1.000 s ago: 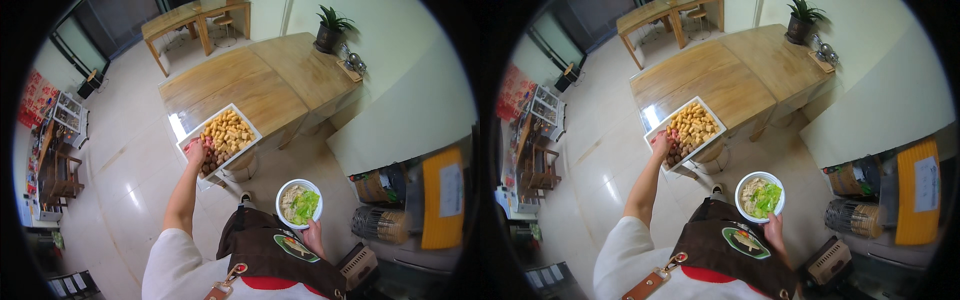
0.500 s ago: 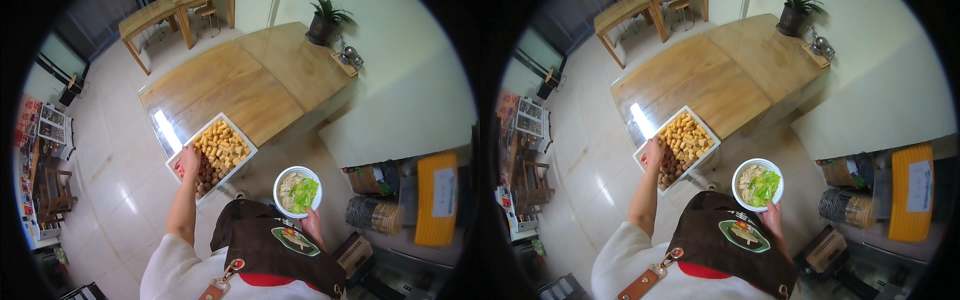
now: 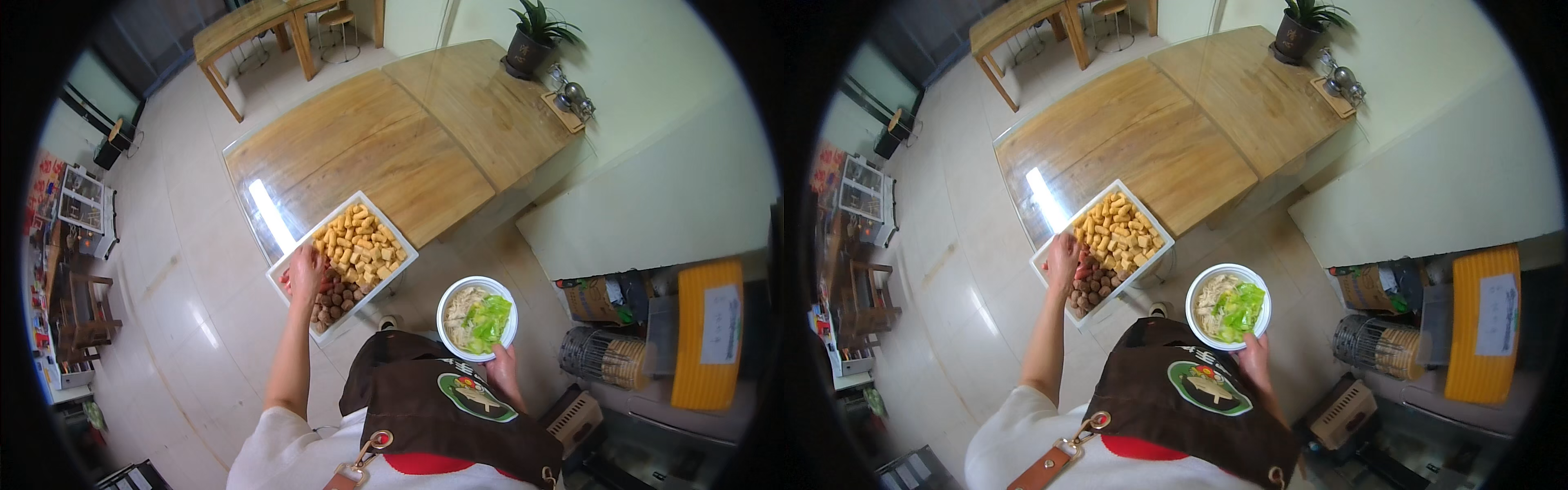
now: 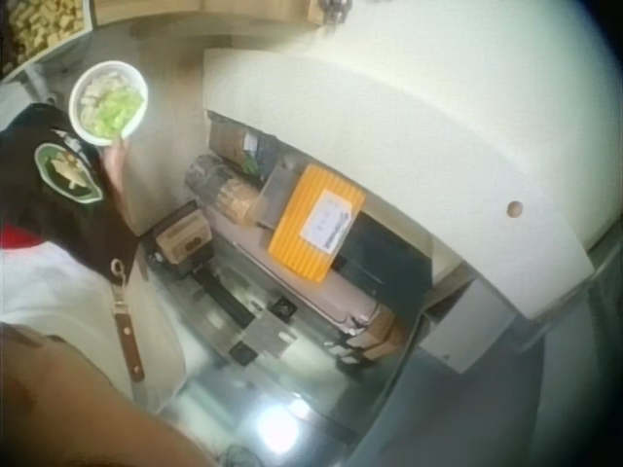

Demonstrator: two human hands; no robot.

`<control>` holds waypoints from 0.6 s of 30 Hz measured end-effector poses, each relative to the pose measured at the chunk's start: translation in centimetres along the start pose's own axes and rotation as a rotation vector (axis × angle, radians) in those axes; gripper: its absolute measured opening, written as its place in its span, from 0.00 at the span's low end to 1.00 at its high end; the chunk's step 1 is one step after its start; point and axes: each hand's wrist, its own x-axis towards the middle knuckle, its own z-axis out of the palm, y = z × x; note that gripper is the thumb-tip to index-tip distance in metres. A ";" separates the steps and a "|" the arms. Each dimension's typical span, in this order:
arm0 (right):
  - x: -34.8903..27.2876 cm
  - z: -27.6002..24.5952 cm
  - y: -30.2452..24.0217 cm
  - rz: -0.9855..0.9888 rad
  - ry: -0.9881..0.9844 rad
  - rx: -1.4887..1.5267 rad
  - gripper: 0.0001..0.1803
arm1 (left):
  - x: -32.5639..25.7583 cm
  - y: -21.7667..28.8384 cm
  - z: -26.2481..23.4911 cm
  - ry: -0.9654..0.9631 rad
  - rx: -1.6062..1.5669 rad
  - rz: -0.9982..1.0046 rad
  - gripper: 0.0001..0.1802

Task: The person assembles multiple salads by hand, adding lettuce, noodles, sliced potatoes, and peanuts into individual bowls. They repeatedly move between ingredient trays and a table to complete each bowl, then place the finished bowls in a row.

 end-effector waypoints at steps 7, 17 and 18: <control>-0.4 1.4 -0.1 0.010 -0.087 -0.017 0.20 | 4.6 2.0 4.3 -0.069 0.174 0.036 0.11; -1.2 1.5 0.2 -0.012 -0.027 -0.015 0.22 | 0.7 7.3 5.6 -0.193 -0.041 0.401 0.12; -1.4 1.7 -0.1 -0.021 -0.021 -0.018 0.22 | 0.5 7.4 7.0 -0.228 0.016 0.433 0.12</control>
